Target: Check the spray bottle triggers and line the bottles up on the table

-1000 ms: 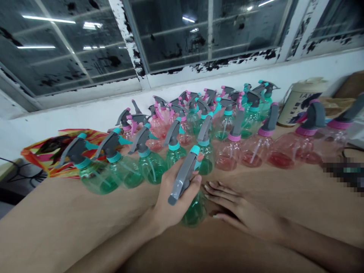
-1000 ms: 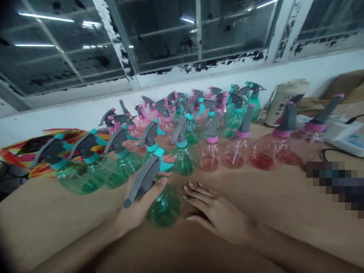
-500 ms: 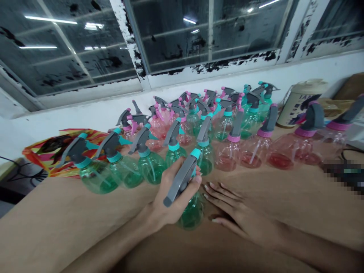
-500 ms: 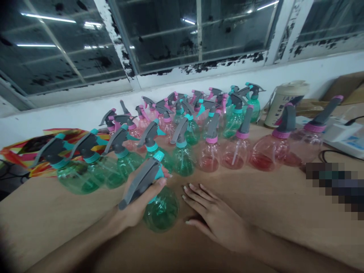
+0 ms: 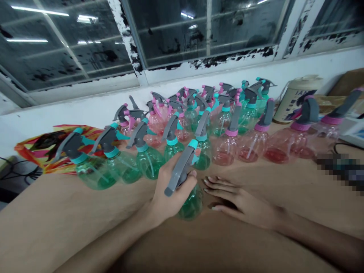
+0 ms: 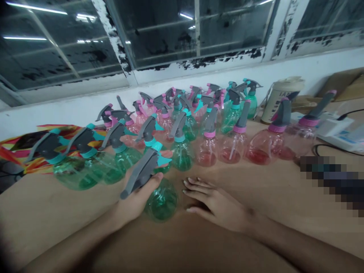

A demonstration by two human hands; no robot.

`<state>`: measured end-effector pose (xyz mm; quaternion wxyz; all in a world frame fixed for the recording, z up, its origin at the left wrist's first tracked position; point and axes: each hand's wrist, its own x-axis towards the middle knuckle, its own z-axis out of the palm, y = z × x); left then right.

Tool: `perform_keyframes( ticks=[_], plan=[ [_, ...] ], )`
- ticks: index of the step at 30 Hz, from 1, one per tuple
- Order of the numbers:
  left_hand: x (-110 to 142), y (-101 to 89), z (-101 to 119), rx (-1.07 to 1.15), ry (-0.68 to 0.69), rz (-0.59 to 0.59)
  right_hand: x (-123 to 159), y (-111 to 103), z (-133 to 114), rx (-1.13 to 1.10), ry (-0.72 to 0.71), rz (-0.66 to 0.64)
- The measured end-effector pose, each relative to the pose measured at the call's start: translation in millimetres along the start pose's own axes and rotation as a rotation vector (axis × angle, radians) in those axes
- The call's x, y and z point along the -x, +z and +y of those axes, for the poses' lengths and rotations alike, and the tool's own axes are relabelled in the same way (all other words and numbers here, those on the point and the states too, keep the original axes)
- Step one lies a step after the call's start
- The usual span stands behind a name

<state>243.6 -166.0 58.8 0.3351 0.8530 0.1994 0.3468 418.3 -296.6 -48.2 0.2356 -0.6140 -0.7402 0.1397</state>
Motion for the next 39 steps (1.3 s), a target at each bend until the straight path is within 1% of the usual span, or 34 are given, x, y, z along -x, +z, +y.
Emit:
perform_keyframes(
  ticks=[3,7,13,17,21,24,30,32,36,39],
  plan=[
    [0.7,1.0,-0.5,-0.005,-0.001,0.016,-0.8,2.7,2.7,0.008,0.022,0.014],
    [1.6,2.7,-2.8,0.0,-0.015,0.022,-2.8,4.8,2.9,0.039,0.038,0.078],
    [2.8,2.9,-5.6,0.045,-0.044,-0.033,-4.0,2.4,1.1,0.096,0.033,0.113],
    [2.3,-0.3,-5.1,0.084,-0.041,-0.096,-3.7,3.1,0.5,0.095,0.025,0.135],
    [1.2,-3.3,-6.0,0.065,-0.052,-0.122,-3.9,4.6,0.2,0.068,0.033,0.166],
    [0.0,-4.7,-5.0,0.046,-0.063,-0.132,-4.2,4.4,0.0,0.059,0.04,0.152],
    [-3.0,-6.0,-0.3,0.086,-0.006,-0.095,-3.7,2.6,0.1,0.078,0.052,0.127],
    [-3.4,-6.3,0.0,0.078,0.008,-0.099,-3.4,2.4,0.4,0.079,0.05,0.119],
    [-1.7,-4.5,-1.6,0.046,-0.03,-0.104,-3.6,2.6,0.7,0.051,0.036,0.144],
    [1.1,-0.7,-4.4,0.067,-0.05,-0.062,-4.2,2.9,0.6,0.058,0.039,0.151]
  ],
)
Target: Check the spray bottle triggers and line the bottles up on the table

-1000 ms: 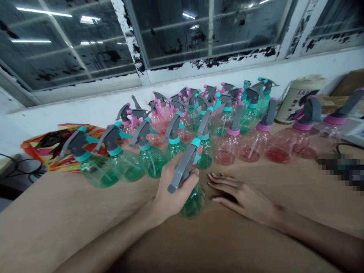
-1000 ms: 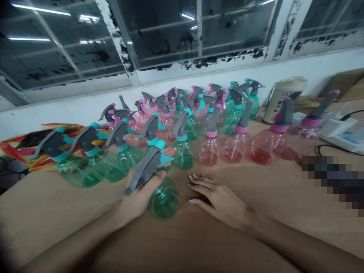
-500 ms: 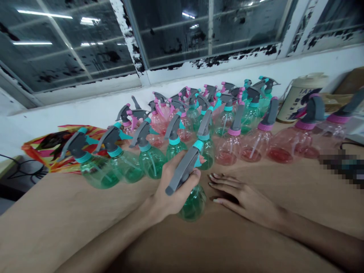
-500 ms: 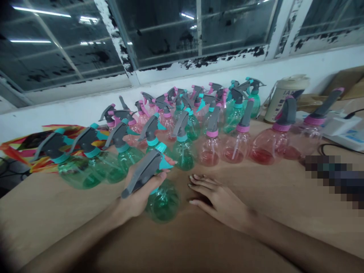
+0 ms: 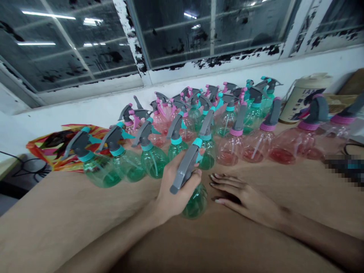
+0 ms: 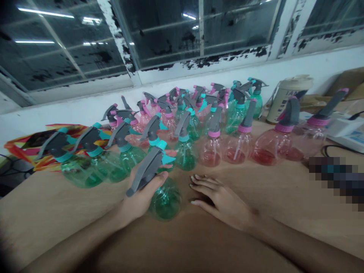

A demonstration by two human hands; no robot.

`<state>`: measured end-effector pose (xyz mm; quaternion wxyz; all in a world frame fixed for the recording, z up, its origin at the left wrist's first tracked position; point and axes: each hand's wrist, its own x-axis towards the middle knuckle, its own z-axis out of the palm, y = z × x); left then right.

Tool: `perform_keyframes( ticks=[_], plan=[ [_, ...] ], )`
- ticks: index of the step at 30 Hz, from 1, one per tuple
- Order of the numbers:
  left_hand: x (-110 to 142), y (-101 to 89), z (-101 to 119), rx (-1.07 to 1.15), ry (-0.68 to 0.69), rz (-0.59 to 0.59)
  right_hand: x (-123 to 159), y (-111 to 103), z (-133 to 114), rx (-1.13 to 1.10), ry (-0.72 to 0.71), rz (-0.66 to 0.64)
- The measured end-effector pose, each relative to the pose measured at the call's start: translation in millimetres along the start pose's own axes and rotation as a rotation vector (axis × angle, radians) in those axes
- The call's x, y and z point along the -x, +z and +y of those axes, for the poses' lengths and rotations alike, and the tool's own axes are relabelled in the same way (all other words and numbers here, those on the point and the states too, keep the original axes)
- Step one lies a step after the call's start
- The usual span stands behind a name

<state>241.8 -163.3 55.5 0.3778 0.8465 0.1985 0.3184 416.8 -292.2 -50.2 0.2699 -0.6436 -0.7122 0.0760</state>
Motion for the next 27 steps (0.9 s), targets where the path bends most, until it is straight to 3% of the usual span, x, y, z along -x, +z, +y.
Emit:
perform_keyframes(
  ticks=[9,27],
  plan=[
    [3.4,3.4,-6.3,0.008,0.008,0.042,0.3,0.0,2.2,-0.009,-0.027,-0.011],
    [1.9,-4.7,0.2,0.035,-0.022,-0.037,-0.1,-0.6,4.3,0.024,-0.015,-0.044]
  ],
)
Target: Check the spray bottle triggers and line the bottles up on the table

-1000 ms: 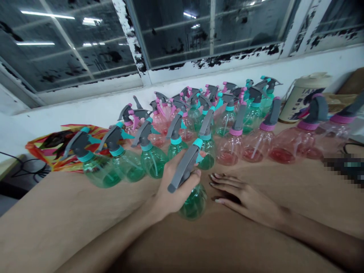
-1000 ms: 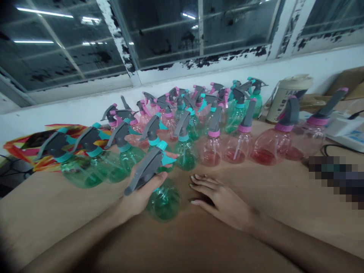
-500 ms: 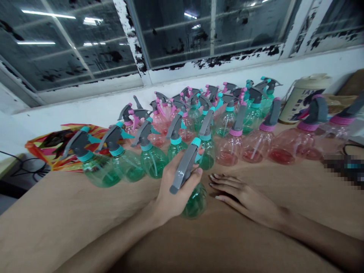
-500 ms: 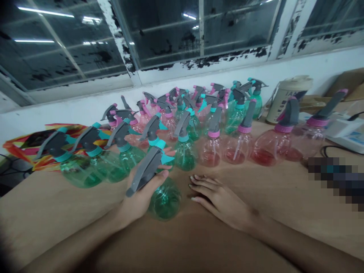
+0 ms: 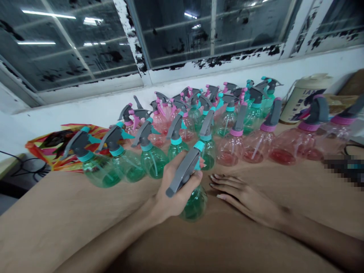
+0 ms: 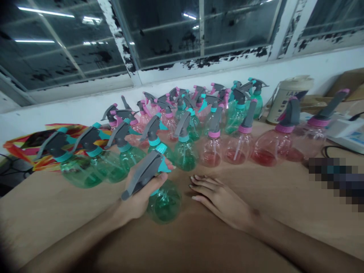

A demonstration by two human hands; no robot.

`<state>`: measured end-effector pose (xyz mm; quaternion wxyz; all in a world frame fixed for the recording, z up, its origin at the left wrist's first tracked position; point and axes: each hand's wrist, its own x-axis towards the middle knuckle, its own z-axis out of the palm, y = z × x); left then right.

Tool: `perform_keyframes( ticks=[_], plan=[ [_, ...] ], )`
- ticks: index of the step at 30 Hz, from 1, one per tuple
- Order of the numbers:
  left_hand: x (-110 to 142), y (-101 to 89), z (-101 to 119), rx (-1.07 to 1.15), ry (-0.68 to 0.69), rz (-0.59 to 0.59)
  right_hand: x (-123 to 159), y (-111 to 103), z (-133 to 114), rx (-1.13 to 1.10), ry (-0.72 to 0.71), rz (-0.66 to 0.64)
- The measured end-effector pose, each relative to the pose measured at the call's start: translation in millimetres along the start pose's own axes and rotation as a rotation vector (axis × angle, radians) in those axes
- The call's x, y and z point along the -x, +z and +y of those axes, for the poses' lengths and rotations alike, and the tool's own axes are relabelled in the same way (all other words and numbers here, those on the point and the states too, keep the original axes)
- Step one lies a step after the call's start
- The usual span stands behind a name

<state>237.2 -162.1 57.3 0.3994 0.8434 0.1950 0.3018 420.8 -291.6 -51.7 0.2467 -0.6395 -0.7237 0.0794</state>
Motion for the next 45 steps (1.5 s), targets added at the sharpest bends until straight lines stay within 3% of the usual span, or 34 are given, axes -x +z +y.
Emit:
perform_keyframes(
  ticks=[5,10,25,36,45],
  plan=[
    [-3.1,-0.3,2.4,-0.027,0.065,0.017,-0.5,-0.5,-0.6,0.01,0.019,-0.021],
    [-4.7,1.4,2.4,-0.03,0.041,0.0,-0.7,-2.5,-2.6,-0.007,0.016,-0.025],
    [-2.0,8.0,-1.5,-0.147,0.073,0.115,-1.0,-1.0,-1.3,0.067,-0.013,-0.035],
    [-2.9,7.5,-1.6,-0.131,0.09,0.082,0.0,2.4,-1.5,0.056,-0.01,-0.024],
    [0.5,5.4,-3.7,-0.133,0.02,0.05,-0.5,5.7,-0.9,0.097,-0.025,0.01]
  ],
)
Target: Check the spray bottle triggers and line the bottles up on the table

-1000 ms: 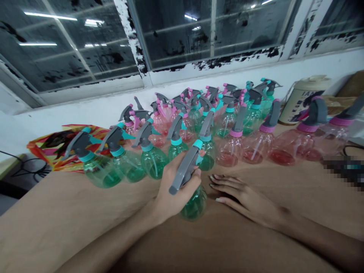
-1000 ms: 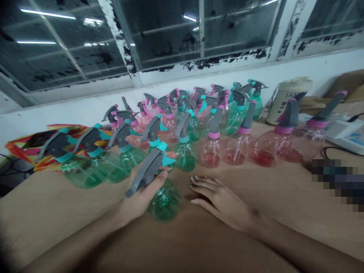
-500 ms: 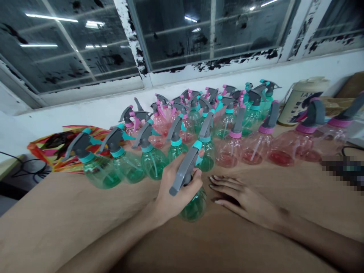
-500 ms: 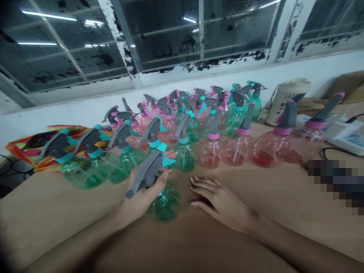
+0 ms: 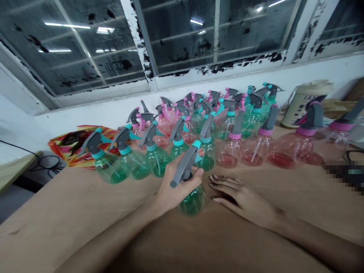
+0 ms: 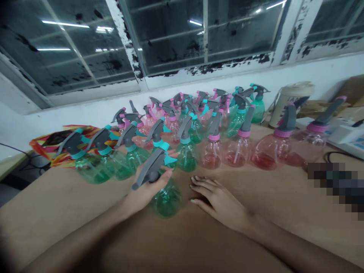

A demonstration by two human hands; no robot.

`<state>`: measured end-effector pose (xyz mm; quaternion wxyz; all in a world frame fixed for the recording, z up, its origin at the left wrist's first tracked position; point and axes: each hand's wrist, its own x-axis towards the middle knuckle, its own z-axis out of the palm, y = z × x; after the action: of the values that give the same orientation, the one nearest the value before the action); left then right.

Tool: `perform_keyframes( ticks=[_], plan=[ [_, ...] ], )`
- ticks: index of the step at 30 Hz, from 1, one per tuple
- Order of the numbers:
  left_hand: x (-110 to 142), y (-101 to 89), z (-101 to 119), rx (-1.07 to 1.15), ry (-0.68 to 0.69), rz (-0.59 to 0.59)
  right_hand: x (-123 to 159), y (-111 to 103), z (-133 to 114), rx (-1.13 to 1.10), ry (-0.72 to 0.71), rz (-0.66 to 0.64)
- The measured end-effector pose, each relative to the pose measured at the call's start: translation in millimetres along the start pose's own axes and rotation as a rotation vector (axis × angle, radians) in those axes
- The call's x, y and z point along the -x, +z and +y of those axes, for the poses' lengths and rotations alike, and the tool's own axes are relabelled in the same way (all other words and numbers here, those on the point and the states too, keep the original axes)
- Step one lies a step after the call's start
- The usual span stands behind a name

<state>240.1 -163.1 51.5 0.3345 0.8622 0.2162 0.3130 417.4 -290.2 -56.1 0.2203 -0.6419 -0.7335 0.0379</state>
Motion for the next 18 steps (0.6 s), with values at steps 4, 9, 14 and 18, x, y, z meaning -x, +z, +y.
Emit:
perform_keyframes(
  ticks=[4,9,14,18],
  plan=[
    [2.1,-1.9,-1.5,-0.016,-0.035,-0.026,-0.9,-0.9,-2.4,0.011,-0.016,0.02],
    [4.5,-4.7,3.1,-0.02,-0.113,-0.067,-1.8,-0.7,-3.1,-0.003,-0.04,0.058],
    [5.4,-6.3,7.5,-0.031,-0.14,-0.085,-1.4,2.7,-1.8,-0.035,-0.051,0.108],
    [5.4,-6.6,6.6,-0.026,-0.141,-0.11,-1.2,4.5,-0.5,-0.042,-0.063,0.127]
  ],
)
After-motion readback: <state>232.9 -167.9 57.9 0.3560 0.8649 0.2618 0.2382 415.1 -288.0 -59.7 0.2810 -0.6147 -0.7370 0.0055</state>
